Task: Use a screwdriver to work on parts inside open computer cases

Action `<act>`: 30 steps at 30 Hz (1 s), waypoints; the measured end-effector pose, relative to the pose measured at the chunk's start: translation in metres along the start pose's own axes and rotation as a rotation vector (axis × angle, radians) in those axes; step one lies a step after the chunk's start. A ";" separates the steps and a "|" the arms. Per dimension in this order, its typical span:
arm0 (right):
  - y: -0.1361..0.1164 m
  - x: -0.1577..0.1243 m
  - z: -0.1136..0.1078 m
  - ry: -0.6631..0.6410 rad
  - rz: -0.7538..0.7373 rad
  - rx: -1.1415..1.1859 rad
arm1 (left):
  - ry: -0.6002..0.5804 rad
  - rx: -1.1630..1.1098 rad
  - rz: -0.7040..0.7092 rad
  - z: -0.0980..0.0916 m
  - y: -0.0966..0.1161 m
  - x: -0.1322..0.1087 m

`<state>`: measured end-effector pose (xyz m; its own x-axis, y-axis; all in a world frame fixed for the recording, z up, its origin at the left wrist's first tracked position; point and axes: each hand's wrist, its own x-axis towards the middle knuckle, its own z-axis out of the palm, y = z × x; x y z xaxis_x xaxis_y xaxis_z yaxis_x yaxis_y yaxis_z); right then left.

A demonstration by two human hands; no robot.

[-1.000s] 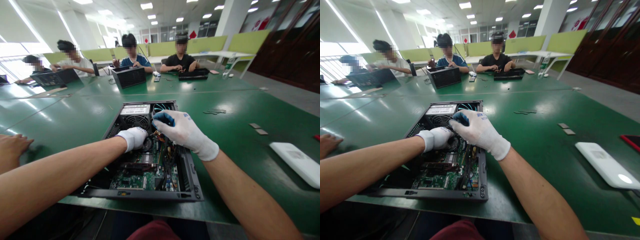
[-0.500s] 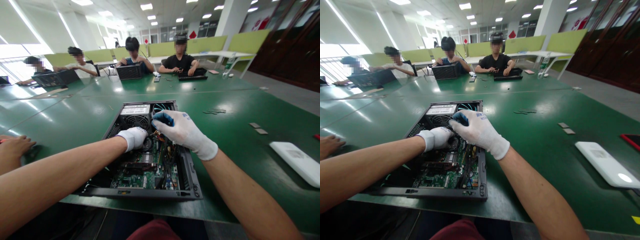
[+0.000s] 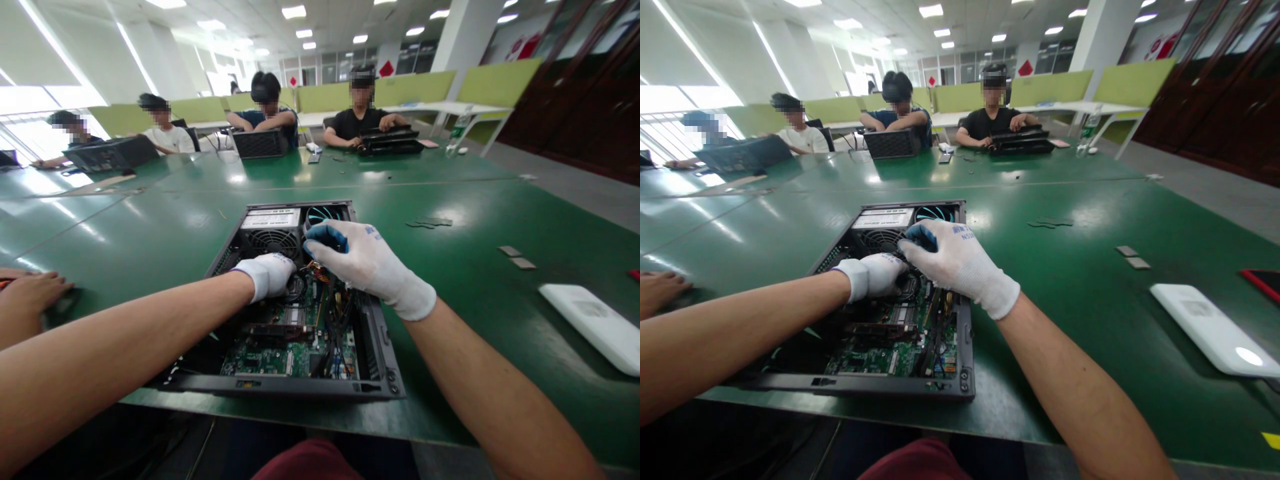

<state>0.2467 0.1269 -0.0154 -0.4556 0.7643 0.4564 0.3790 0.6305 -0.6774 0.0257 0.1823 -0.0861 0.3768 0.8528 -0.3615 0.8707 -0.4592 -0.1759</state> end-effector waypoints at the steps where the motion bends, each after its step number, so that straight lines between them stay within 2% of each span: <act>1: 0.000 0.000 0.000 -0.001 0.001 0.000 | -0.001 -0.002 0.001 0.000 0.000 0.000; 7: 0.001 0.000 0.000 0.001 0.004 -0.002 | 0.001 -0.027 0.000 -0.002 -0.001 -0.001; 16: -0.001 0.000 0.000 -0.005 0.011 0.027 | 0.055 -0.089 -0.049 -0.018 -0.010 -0.010; 22: -0.001 0.000 0.000 0.000 0.009 0.034 | 0.053 -0.078 -0.083 -0.026 -0.006 -0.012; 30: -0.001 0.000 0.000 -0.009 0.014 0.027 | 0.054 -0.089 -0.086 -0.015 -0.013 -0.008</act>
<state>0.2466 0.1261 -0.0146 -0.4582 0.7713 0.4417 0.3631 0.6160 -0.6991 0.0163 0.1852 -0.0669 0.3137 0.9013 -0.2987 0.9243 -0.3619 -0.1214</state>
